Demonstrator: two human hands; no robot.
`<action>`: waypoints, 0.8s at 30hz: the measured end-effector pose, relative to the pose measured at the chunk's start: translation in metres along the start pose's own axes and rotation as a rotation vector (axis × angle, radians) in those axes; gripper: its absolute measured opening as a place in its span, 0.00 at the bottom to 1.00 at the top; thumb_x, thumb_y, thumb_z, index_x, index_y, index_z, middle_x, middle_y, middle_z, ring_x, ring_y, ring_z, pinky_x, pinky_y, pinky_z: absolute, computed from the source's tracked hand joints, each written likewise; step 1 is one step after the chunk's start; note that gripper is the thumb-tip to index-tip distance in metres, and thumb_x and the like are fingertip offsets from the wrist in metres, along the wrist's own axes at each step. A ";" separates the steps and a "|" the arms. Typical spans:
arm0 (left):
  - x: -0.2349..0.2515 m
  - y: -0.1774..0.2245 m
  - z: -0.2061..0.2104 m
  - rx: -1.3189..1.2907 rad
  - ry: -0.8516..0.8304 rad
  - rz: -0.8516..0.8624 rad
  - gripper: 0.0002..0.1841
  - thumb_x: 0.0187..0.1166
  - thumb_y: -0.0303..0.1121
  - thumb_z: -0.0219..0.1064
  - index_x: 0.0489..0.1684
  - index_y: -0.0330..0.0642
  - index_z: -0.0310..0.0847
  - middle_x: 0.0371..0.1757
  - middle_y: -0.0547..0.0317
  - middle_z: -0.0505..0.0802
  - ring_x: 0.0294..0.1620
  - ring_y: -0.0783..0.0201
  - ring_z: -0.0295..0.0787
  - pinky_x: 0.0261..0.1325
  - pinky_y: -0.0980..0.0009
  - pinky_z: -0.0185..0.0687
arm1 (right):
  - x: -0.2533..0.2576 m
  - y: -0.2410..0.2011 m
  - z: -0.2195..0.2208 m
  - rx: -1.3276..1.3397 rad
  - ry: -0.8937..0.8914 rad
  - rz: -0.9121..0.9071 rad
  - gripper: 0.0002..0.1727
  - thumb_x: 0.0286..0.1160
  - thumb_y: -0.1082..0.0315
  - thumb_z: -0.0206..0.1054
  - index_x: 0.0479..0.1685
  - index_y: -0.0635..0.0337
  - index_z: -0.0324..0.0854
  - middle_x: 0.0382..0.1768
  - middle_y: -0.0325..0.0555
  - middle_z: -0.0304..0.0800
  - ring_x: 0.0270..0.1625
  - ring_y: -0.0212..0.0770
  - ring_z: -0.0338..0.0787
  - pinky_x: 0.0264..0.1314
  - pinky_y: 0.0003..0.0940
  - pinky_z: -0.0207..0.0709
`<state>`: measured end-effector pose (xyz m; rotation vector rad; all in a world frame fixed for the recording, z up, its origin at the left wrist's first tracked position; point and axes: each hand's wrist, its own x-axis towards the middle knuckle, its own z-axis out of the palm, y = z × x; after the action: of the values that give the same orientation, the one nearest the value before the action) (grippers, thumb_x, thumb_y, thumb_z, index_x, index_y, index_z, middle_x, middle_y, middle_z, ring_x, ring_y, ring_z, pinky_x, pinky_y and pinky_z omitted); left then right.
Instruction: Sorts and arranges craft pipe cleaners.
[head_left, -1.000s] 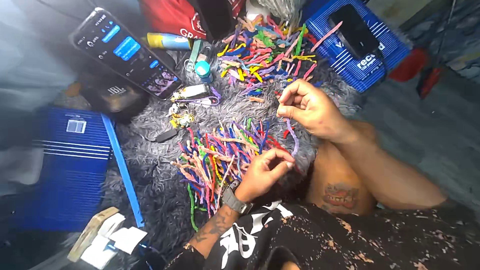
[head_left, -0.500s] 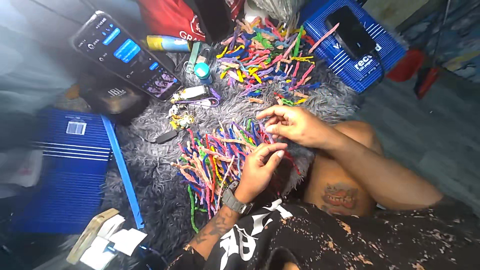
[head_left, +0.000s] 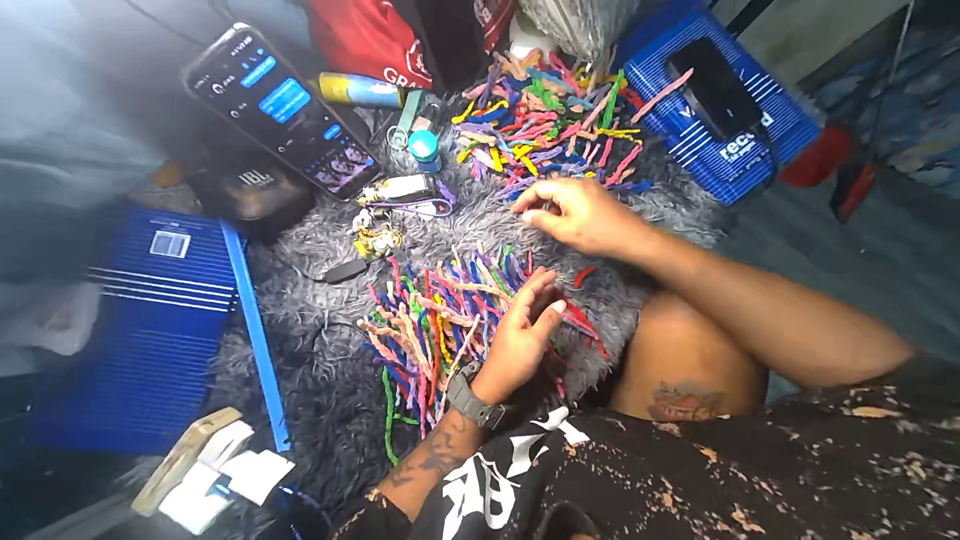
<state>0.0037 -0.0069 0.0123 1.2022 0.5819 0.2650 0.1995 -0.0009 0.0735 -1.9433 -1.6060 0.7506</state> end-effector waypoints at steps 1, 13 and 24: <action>0.001 0.000 0.000 -0.039 0.018 -0.007 0.28 0.86 0.30 0.57 0.87 0.33 0.60 0.83 0.43 0.74 0.77 0.62 0.78 0.77 0.65 0.76 | 0.012 0.002 -0.002 -0.071 0.027 -0.029 0.14 0.86 0.67 0.60 0.59 0.62 0.88 0.55 0.55 0.92 0.57 0.49 0.91 0.65 0.50 0.80; 0.002 0.002 -0.002 -0.169 0.031 -0.028 0.29 0.87 0.29 0.55 0.87 0.32 0.56 0.83 0.38 0.73 0.80 0.59 0.76 0.79 0.64 0.75 | 0.120 0.004 0.017 -0.550 0.141 -0.035 0.22 0.82 0.56 0.64 0.66 0.62 0.84 0.67 0.60 0.83 0.73 0.64 0.79 0.64 0.63 0.75; 0.003 0.001 0.000 -0.127 0.022 0.015 0.25 0.87 0.31 0.56 0.82 0.30 0.64 0.79 0.41 0.76 0.75 0.63 0.79 0.75 0.67 0.78 | 0.072 0.046 0.001 -0.570 0.173 0.012 0.23 0.89 0.68 0.54 0.80 0.59 0.76 0.64 0.68 0.83 0.68 0.71 0.83 0.64 0.65 0.79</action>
<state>0.0060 -0.0050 0.0123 1.0829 0.5672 0.3242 0.2423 0.0624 0.0344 -2.3238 -1.8337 0.1149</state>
